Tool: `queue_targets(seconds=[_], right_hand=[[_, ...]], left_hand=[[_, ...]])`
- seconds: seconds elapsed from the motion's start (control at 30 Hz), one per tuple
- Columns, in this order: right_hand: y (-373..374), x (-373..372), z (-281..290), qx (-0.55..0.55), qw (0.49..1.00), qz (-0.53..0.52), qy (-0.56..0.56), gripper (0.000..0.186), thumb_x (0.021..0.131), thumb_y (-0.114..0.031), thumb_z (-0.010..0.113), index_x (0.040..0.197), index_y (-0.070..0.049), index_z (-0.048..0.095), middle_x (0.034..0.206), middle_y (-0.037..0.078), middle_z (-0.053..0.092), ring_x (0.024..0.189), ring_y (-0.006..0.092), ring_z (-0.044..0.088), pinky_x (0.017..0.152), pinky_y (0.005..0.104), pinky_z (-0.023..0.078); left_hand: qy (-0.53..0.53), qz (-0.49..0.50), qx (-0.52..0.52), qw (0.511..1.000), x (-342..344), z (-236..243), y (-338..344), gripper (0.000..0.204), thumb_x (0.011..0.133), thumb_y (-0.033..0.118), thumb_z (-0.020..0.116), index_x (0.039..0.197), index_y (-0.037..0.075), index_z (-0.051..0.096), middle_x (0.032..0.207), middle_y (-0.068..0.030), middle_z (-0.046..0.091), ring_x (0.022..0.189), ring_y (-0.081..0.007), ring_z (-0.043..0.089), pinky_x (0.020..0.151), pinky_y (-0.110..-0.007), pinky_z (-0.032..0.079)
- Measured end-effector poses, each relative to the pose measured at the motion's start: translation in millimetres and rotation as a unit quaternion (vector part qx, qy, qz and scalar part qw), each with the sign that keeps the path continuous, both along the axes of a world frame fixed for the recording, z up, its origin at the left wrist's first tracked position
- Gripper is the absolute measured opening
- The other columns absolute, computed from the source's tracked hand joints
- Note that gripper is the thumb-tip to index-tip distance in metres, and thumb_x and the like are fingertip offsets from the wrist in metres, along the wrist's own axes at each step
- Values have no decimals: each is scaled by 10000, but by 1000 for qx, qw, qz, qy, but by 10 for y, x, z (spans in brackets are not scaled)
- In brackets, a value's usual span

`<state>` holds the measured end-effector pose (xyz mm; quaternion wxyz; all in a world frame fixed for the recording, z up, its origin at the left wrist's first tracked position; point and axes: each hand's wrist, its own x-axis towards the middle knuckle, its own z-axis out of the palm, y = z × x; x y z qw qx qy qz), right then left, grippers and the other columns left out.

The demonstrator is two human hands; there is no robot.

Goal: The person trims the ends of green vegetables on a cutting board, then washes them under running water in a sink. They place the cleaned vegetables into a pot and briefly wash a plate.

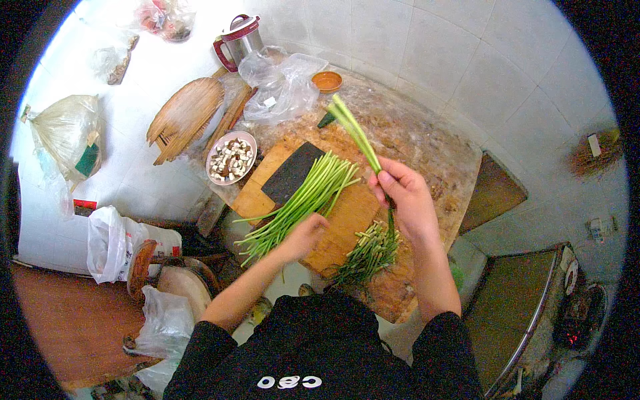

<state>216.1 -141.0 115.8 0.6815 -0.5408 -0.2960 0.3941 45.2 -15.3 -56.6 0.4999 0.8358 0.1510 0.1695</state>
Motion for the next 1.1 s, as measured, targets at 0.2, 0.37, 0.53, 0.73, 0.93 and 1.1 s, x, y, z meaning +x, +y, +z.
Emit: queue_targets(seconds=[0.2, 0.37, 0.53, 0.73, 0.93, 1.1], right_hand=[[246, 319, -139, 139, 944, 42, 296, 324, 810, -39, 427, 1126, 28, 399, 837, 60, 492, 733, 136, 481, 686, 268, 420], [309, 489, -329, 184, 894, 20, 408, 308, 801, -17, 426, 1105, 22, 401, 866, 86, 490, 782, 175, 481, 734, 299, 420], [476, 471, -256, 216, 828, -43, 516, 326, 817, 23, 376, 1140, 39, 340, 980, 130, 461, 830, 200, 464, 748, 316, 421], [628, 489, -185, 232, 785, -79, 568, 336, 826, 27, 348, 1160, 43, 313, 1060, 147, 428, 863, 229, 462, 762, 339, 420], [692, 672, -284, 281, 733, -78, 614, 306, 832, 4, 349, 1133, 54, 326, 1058, 167, 433, 850, 232, 473, 766, 350, 427], [766, 687, -268, 275, 783, -133, 542, 212, 834, -10, 357, 1040, 39, 371, 1057, 185, 432, 866, 254, 474, 785, 374, 435]], left_hand=[[118, -69, -207, 969, 512, -330, -688, 355, 702, 14, 499, 1053, 50, 454, 888, -145, 481, 765, -246, 484, 684, -335, 406], [106, -132, -156, 973, 442, 42, -641, 560, 728, -30, 439, 1253, 84, 282, 1033, -121, 512, 701, -230, 551, 597, -301, 473], [97, -173, -362, 911, 203, 18, -360, 545, 762, 36, 442, 1269, 73, 243, 1187, -122, 424, 689, -198, 571, 622, -292, 483], [117, -100, -288, 945, 107, 345, -293, 343, 848, 134, 391, 1176, 35, 395, 990, -107, 558, 763, -191, 570, 654, -305, 466], [-60, -70, -565, 820, -58, 891, -84, 401, 871, 291, 334, 1117, -11, 428, 990, -132, 550, 965, -233, 499, 862, -346, 351], [-79, -107, -550, 824, -108, 1140, -128, 326, 854, 182, 388, 1101, -27, 431, 963, -159, 550, 925, -243, 522, 801, -338, 398]])
